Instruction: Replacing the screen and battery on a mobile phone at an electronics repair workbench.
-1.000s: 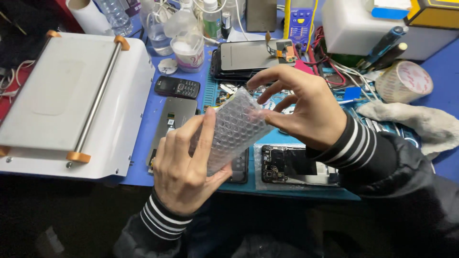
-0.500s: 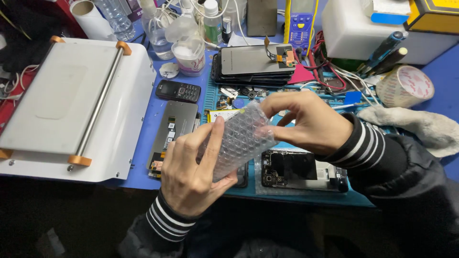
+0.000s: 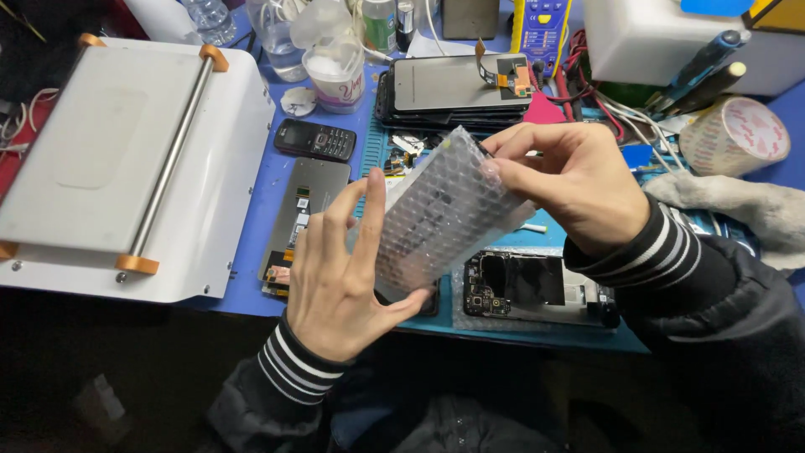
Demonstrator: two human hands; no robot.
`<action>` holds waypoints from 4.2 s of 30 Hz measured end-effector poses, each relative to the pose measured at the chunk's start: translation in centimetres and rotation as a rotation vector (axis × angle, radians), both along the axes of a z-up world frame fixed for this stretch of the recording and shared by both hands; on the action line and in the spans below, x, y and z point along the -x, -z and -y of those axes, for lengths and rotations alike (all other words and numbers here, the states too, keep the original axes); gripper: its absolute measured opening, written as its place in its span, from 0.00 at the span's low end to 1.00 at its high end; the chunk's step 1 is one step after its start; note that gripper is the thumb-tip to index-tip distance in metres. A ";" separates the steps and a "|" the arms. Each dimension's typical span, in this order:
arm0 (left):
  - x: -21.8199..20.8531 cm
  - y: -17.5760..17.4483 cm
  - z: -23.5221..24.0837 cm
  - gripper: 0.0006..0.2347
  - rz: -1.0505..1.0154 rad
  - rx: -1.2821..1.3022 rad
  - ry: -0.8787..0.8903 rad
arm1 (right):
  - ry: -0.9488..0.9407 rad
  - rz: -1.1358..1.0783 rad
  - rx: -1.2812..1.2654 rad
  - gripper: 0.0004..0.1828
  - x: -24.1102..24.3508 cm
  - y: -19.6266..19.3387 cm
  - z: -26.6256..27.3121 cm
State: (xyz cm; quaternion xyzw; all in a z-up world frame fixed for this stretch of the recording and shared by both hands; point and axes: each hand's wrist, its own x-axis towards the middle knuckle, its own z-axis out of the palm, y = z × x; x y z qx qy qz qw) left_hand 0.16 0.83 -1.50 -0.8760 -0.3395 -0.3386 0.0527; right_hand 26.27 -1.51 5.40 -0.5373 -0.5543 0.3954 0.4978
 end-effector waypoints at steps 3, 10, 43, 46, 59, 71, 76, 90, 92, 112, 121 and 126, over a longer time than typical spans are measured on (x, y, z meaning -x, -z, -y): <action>0.0 -0.1 0.1 0.52 0.016 0.043 -0.033 | -0.006 -0.187 0.001 0.11 -0.5 1.0 0.0; 1.2 -1.9 0.0 0.44 0.058 0.020 -0.001 | -0.001 -0.224 -0.011 0.07 -3.0 1.4 0.0; -2.6 -6.2 2.4 0.22 0.062 0.076 0.486 | 0.269 -0.326 -0.038 0.09 -6.2 1.4 4.1; -3.2 -6.1 1.9 0.23 0.053 0.105 0.558 | 0.175 -0.272 -0.009 0.10 -5.8 1.0 4.3; -2.6 -4.9 2.1 0.05 0.238 -0.062 0.588 | 0.184 -0.243 0.028 0.12 -5.2 0.9 4.2; -1.7 -4.9 3.8 0.06 0.264 -0.324 0.455 | 0.171 -0.235 0.006 0.19 -4.7 0.2 4.5; -1.4 -5.0 3.7 0.05 0.268 -0.337 0.444 | 0.171 -0.297 -0.007 0.18 -4.4 0.0 4.4; -2.7 -5.4 1.8 0.12 0.051 -0.159 0.628 | 0.168 -0.376 -0.012 0.08 -5.0 0.5 4.4; -2.9 -5.1 2.0 0.09 0.089 -0.152 0.642 | 0.178 -0.367 -0.015 0.07 -5.0 0.6 4.4; -5.6 -5.4 2.6 0.30 0.186 -0.073 0.571 | 0.121 -0.191 0.074 0.19 -3.3 2.8 9.3; -7.0 -4.5 1.7 0.39 0.072 0.139 0.361 | 0.119 0.145 0.097 0.18 -2.6 1.5 10.3; -6.9 -4.7 2.1 0.27 0.261 0.265 0.437 | 0.108 0.152 0.096 0.21 -2.2 1.4 9.9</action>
